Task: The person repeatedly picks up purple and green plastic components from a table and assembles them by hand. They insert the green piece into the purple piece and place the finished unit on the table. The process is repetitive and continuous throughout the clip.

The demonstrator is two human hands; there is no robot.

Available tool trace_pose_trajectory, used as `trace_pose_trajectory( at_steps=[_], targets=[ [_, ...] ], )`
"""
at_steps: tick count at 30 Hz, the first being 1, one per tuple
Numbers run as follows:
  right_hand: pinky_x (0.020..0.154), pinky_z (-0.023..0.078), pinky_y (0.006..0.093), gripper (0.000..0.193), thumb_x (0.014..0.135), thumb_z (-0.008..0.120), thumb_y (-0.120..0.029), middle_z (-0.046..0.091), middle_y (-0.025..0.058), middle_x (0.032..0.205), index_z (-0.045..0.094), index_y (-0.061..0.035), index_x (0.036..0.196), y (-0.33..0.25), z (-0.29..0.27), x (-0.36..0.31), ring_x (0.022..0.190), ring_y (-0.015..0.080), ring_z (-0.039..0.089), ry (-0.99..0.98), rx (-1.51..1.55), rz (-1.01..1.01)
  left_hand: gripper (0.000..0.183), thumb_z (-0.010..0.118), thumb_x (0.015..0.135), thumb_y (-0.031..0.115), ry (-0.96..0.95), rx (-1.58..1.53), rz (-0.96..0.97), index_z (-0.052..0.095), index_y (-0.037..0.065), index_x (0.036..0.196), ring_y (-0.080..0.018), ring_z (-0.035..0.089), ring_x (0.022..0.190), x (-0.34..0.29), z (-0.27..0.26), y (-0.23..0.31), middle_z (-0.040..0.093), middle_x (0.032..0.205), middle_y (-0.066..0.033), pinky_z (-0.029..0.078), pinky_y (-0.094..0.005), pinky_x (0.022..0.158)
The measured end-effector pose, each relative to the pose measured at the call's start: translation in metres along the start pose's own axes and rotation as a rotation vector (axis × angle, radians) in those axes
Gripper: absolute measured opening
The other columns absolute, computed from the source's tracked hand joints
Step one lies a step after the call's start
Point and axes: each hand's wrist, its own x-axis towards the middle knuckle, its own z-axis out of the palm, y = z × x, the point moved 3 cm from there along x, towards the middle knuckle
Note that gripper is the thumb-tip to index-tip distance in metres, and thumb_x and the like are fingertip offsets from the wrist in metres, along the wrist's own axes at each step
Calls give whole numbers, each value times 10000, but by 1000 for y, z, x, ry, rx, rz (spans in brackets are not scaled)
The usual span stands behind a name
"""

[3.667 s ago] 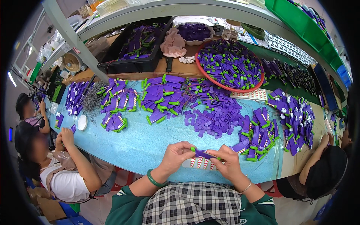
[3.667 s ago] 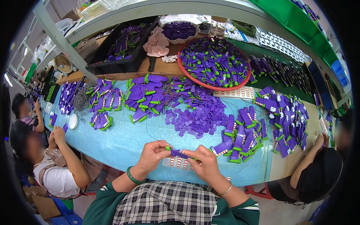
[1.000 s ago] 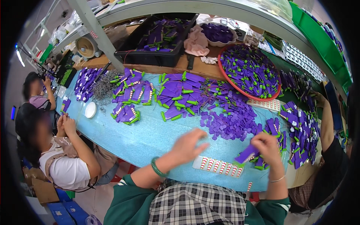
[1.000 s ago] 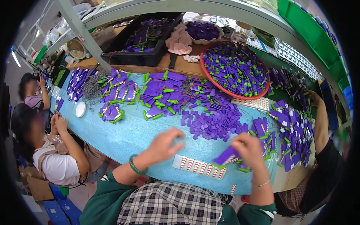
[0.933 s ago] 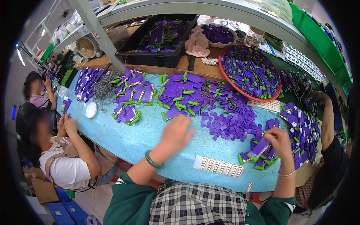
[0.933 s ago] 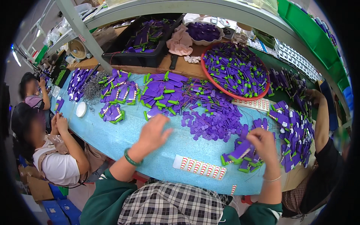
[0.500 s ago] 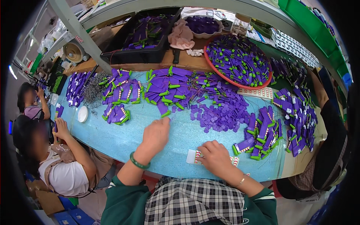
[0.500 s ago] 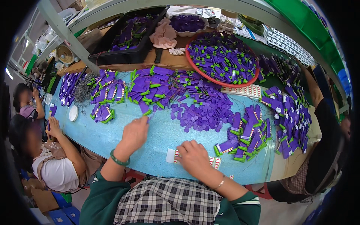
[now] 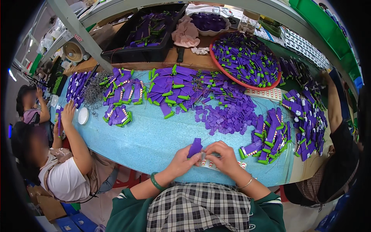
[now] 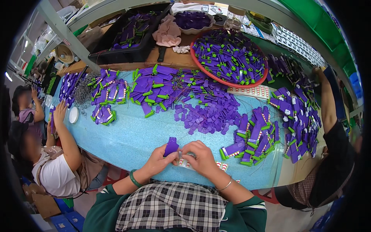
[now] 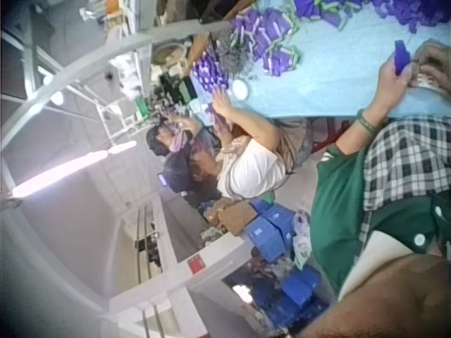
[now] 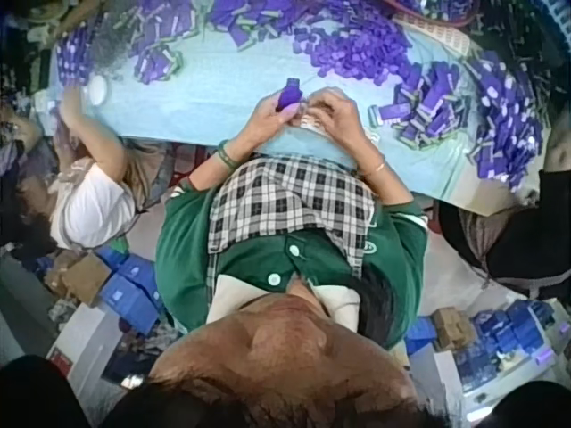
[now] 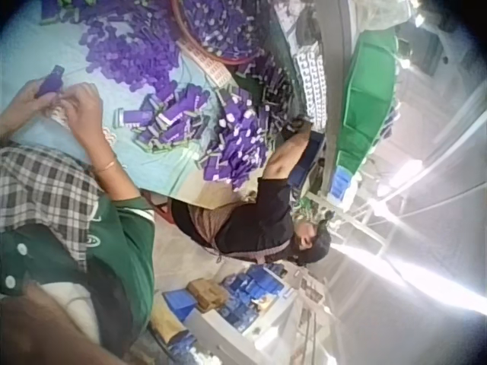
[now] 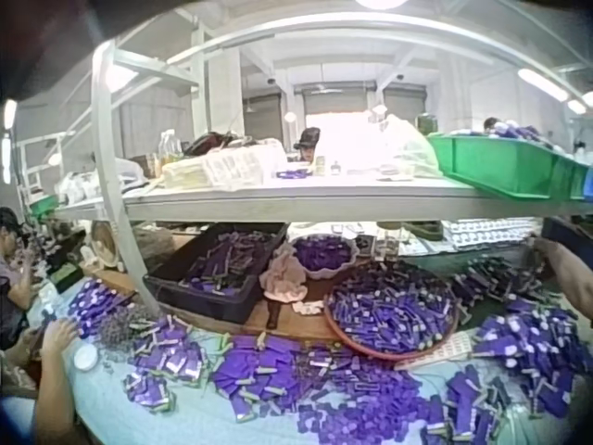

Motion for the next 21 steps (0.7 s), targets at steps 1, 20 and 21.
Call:
trace_pose_trajectory(
  at_steps=[1, 20, 21],
  targets=[
    [689, 480, 322, 126, 714, 706, -36, 657, 63, 840, 643, -53, 821, -1, -5, 2, 789, 240, 605, 2, 144, 96, 214, 564, 931, 121, -35, 30, -18, 576, -1, 1107, -122, 600, 778, 0, -1, 1, 611, 918, -53, 523, -257, 680],
    [691, 519, 284, 89, 808, 662, -33, 679, 85, 881, 651, -17, 896, -30, -16, 10, 758, 150, 653, -96, -390, -152, 83, 637, 816, 22, 444, 713, 483, 618, -19, 885, -161, 566, 637, -12, -7, 62, 607, 743, -107, 445, -296, 590],
    [693, 521, 286, 86, 810, 655, -28, 678, 88, 883, 648, -13, 895, -28, -15, 10, 766, 154, 654, -129, -217, -49, 86, 637, 818, 24, 438, 721, 488, 618, -19, 889, -152, 565, 639, -14, -7, 65, 612, 750, -102, 448, -290, 591]
  ],
)
